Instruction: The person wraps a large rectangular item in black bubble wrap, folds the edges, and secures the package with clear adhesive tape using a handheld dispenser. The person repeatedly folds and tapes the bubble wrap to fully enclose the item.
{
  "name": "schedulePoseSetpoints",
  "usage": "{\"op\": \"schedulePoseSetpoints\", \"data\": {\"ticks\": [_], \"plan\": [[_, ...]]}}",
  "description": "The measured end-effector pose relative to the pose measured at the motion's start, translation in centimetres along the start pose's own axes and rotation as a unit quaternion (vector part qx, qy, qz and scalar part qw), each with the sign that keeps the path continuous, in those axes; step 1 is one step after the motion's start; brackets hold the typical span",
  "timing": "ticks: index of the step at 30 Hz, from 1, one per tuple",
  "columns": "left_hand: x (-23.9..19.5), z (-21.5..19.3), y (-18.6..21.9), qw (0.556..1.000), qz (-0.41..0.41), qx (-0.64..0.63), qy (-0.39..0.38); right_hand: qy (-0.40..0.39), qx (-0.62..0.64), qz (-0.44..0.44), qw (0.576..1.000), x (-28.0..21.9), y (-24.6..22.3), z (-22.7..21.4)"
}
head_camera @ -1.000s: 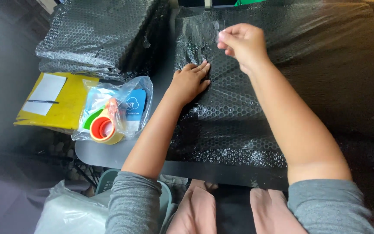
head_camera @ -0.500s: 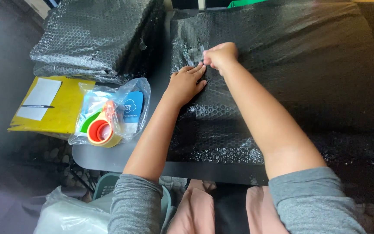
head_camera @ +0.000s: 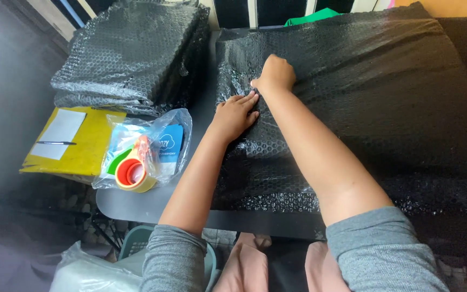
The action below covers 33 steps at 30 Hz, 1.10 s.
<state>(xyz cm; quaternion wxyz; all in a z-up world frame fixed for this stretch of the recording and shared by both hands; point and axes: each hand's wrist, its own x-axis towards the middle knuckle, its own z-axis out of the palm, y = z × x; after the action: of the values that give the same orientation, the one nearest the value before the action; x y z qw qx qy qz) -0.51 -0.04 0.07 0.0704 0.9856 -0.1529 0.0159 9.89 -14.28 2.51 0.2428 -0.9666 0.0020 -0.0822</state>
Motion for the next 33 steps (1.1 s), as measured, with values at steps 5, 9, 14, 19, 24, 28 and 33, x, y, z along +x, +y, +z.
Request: {"op": "schedulePoseSetpoints", "data": {"ticks": [5, 9, 14, 19, 24, 28, 33], "plan": [[-0.3, -0.5, 0.1, 1.0, 0.01, 0.001, -0.001, -0.003, 0.042, -0.198, 0.979, -2.6, -1.0, -3.1], [0.2, 0.7, -0.3, 0.999, 0.005, 0.032, 0.002, -0.205, -0.021, -0.266, 0.942, -8.1, -3.8, -8.9], [-1.3, -2.3, 1.4, 1.0, -0.001, 0.009, 0.004, -0.316, -0.091, -0.203, 0.922, -5.0, -2.1, -3.9], [-1.3, -1.0, 0.9, 1.0, 0.009, 0.001, 0.011, -0.337, -0.024, -0.186, 0.923, -4.8, -1.1, -5.0], [-2.2, 0.1, 0.5, 0.997, 0.012, -0.053, 0.063, -0.28, 0.183, -0.174, 0.926, -6.4, 2.8, -11.4], [-5.4, -2.3, 1.1, 0.99, 0.029, -0.089, 0.109, -0.273, 0.104, -0.253, 0.922, -11.8, 5.7, -15.1], [-9.9, -4.4, -0.2, 0.977, 0.026, -0.133, 0.165, -0.345, 0.193, -0.424, 0.815, -20.1, 17.6, -14.2]]}}
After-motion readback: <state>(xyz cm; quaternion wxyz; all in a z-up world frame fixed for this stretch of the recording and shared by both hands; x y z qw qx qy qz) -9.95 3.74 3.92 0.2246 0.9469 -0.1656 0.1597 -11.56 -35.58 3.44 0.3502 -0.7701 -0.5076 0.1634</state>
